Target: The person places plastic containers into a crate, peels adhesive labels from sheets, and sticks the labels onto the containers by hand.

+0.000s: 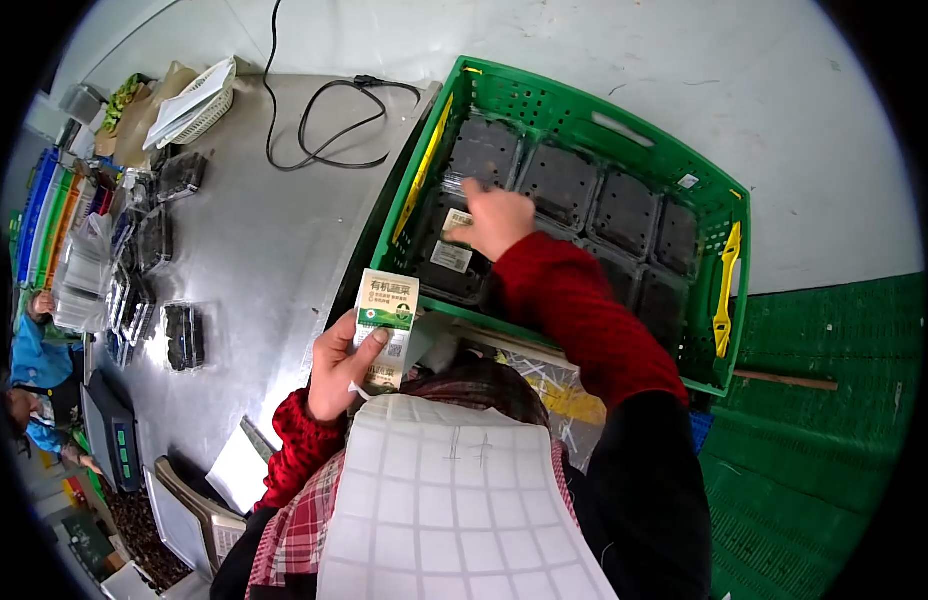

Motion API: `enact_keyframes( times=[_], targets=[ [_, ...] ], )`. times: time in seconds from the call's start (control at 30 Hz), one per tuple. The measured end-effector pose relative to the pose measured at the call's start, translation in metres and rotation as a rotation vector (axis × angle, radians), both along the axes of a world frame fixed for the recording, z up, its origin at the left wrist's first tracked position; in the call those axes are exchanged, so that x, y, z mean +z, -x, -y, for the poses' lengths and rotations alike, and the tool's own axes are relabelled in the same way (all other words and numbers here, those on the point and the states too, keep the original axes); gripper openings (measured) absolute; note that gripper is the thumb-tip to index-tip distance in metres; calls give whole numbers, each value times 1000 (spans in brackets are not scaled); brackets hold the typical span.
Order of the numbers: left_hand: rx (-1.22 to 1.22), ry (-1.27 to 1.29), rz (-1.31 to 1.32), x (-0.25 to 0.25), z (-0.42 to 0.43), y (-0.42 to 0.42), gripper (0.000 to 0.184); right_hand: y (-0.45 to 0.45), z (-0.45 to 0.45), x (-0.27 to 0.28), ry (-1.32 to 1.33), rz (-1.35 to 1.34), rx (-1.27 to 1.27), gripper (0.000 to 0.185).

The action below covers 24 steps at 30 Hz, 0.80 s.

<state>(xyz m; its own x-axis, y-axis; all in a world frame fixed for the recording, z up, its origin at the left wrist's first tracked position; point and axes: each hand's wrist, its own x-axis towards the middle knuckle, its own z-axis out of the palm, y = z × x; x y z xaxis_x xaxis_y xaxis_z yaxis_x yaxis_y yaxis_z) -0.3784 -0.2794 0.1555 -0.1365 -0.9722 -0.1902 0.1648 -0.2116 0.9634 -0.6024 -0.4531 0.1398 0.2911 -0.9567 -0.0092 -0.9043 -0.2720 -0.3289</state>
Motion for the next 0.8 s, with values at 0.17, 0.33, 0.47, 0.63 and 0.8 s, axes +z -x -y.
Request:
enact_keyframes(
  times=[0.17,0.33,0.47,0.63,0.8],
  targets=[
    [-74,295,367,8,22,1,21,-16,-52,33,-420,788,437,31],
    [-72,230,142,13,34,12,15,-18,-71,58,-274,862,357,20],
    [-21,-57,210,-4,21,22,17,5,-22,68,-208,868,346,11],
    [79,-152,-25,9,30,22,18,56,146,9,-128,770,119,23],
    [98,-60,-22,7,47,21,15,43,160,-58,12,68,-7,51]
  ],
)
